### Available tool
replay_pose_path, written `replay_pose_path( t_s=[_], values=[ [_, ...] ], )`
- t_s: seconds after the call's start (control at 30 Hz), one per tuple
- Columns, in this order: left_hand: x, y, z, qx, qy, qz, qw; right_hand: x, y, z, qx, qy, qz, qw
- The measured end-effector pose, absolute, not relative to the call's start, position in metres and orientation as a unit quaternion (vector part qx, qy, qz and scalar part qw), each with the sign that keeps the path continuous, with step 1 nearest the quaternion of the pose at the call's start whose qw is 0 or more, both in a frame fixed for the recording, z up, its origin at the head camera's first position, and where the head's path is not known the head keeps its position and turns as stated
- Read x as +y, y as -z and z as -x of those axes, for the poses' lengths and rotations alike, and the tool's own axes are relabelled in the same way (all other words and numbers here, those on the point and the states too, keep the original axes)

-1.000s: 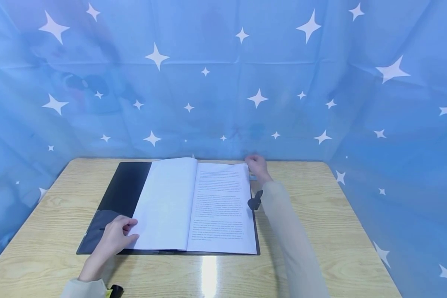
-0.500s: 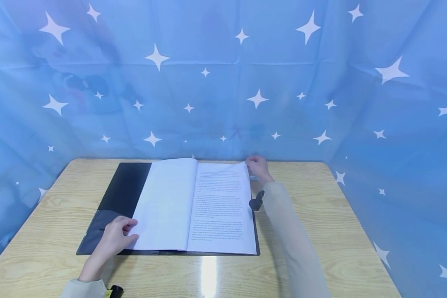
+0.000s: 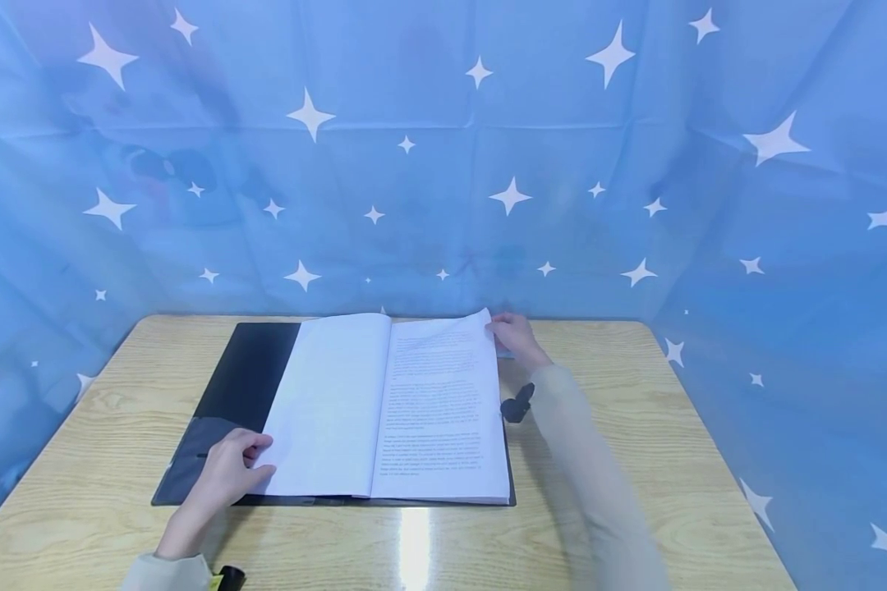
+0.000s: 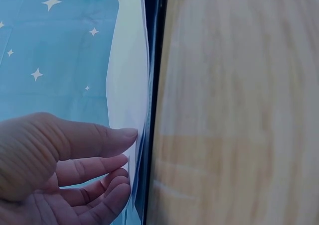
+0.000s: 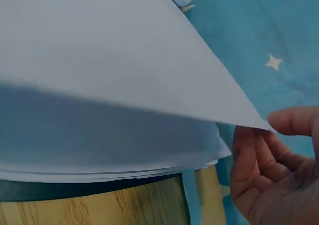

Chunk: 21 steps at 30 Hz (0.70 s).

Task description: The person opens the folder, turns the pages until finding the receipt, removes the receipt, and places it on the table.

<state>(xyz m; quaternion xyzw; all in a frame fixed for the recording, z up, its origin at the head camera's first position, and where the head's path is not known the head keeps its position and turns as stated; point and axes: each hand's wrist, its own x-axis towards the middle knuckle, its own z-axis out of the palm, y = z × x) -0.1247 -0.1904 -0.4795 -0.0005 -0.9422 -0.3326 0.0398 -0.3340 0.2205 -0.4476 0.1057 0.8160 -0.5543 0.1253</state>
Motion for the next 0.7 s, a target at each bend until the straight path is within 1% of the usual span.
replay_pose_path(
  t_s=[0.27, 0.7],
  values=[
    [-0.191, 0.481, 0.126, -0.942, 0.333, -0.002, 0.036, 0.220, 0.440, 0.325, 0.807, 0.565, -0.093, 0.145],
    [-0.191, 0.481, 0.124, -0.941, 0.336, 0.004, 0.039, 0.217, 0.432, 0.308, 0.797, 0.581, -0.065, 0.155]
  ],
)
